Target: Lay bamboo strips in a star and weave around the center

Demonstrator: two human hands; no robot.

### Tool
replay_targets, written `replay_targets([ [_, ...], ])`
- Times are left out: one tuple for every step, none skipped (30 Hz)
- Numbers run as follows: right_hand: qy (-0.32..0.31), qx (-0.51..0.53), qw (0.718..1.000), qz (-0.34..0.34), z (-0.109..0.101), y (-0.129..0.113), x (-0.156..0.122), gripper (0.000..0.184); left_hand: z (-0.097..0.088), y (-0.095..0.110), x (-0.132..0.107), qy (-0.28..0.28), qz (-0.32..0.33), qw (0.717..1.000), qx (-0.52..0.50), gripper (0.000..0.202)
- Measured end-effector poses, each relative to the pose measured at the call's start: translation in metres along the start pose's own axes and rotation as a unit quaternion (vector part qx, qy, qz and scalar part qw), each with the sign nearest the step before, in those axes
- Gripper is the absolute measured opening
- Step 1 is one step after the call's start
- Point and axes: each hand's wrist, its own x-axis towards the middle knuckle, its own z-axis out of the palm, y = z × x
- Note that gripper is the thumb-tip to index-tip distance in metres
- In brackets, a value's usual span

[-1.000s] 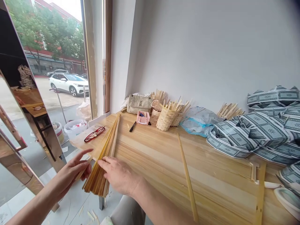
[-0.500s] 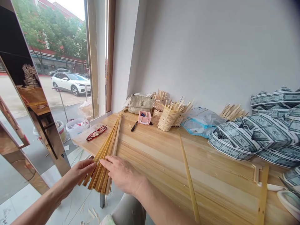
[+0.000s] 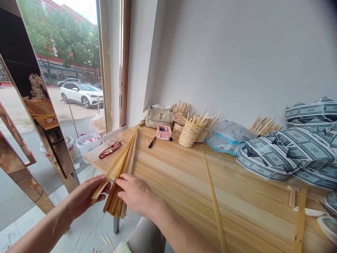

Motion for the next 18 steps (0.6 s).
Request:
replay_targets([
  [0.0, 0.0, 1.0, -0.001, -0.0007, -0.0002, -0.0001, 0.015, 0.0014, 0.0002, 0.0009, 0.0, 0.004, 1.0, 0.008, 0.022],
  [0.003, -0.006, 1.0, -0.004, -0.0008, -0.0002, -0.0001, 0.016, 0.0024, 0.0005, 0.0018, 0.002, 0.008, 1.0, 0.017, 0.022],
  [0.008, -0.018, 1.0, -0.009, -0.0003, -0.0001, 0.0, 0.017, 0.003, 0.0009, 0.0026, 0.004, 0.012, 1.0, 0.025, 0.022],
  [0.012, -0.032, 0.999, -0.014, 0.0007, 0.0, 0.0004, 0.017, 0.0032, 0.0014, 0.003, 0.006, 0.015, 0.999, 0.03, 0.022],
  [0.014, -0.047, 0.999, -0.018, 0.0019, 0.0001, 0.0008, 0.017, 0.0032, 0.002, 0.0029, 0.008, 0.016, 0.999, 0.032, 0.022],
  [0.015, -0.06, 0.998, -0.023, 0.0031, 0.0002, 0.0014, 0.017, 0.0031, 0.0026, 0.0024, 0.008, 0.015, 0.999, 0.033, 0.022],
  [0.017, -0.072, 0.997, -0.026, 0.0042, 0.0, 0.0019, 0.017, 0.003, 0.0034, 0.0014, 0.007, 0.014, 0.999, 0.036, 0.022],
  [0.019, -0.082, 0.996, -0.027, 0.0049, -0.0002, 0.0023, 0.017, 0.0028, 0.0042, 0.0002, 0.006, 0.015, 0.999, 0.042, 0.021],
  [0.022, -0.089, 0.995, -0.027, 0.0053, -0.0006, 0.0026, 0.017, 0.0028, 0.005, -0.0012, 0.006, 0.017, 0.998, 0.052, 0.02],
  [0.025, -0.096, 0.995, -0.026, 0.0054, -0.001, 0.0027, 0.017, 0.0027, 0.0057, -0.0025, 0.007, 0.023, 0.997, 0.067, 0.02],
  [0.027, -0.1, 0.994, -0.025, 0.0053, -0.0015, 0.0026, 0.017, 0.0026, 0.0062, -0.0037, 0.009, 0.03, 0.996, 0.086, 0.021],
  [0.028, -0.102, 0.994, -0.024, 0.0049, -0.0019, 0.0024, 0.017, 0.0023, 0.0065, -0.0046, 0.015, 0.038, 0.993, 0.11, 0.022],
  [0.027, -0.102, 0.994, -0.023, 0.0046, -0.0023, 0.0021, 0.017, 0.0019, 0.0065, -0.0051, 0.023, 0.046, 0.989, 0.136, 0.024],
  [0.026, -0.101, 0.994, -0.023, 0.0043, -0.0025, 0.0019, 0.017, 0.0013, 0.0062, -0.0053, 0.031, 0.051, 0.985, 0.161, 0.027],
  [0.024, -0.098, 0.995, -0.023, 0.0041, -0.0026, 0.0017, 0.017, 0.0005, 0.0056, -0.0053, 0.036, 0.053, 0.981, 0.185, 0.03],
  [0.023, -0.094, 0.995, -0.023, 0.004, -0.0025, 0.0017, 0.017, -0.0005, 0.0049, -0.0051, 0.04, 0.052, 0.977, 0.204, 0.032],
  [0.024, -0.092, 0.995, -0.023, 0.0041, -0.0024, 0.0019, 0.017, -0.0017, 0.004, -0.0046, 0.041, 0.049, 0.974, 0.216, 0.034],
  [0.026, -0.092, 0.995, -0.023, 0.0043, -0.0022, 0.0022, 0.017, -0.0031, 0.003, -0.0038, 0.036, 0.046, 0.974, 0.22, 0.035],
])
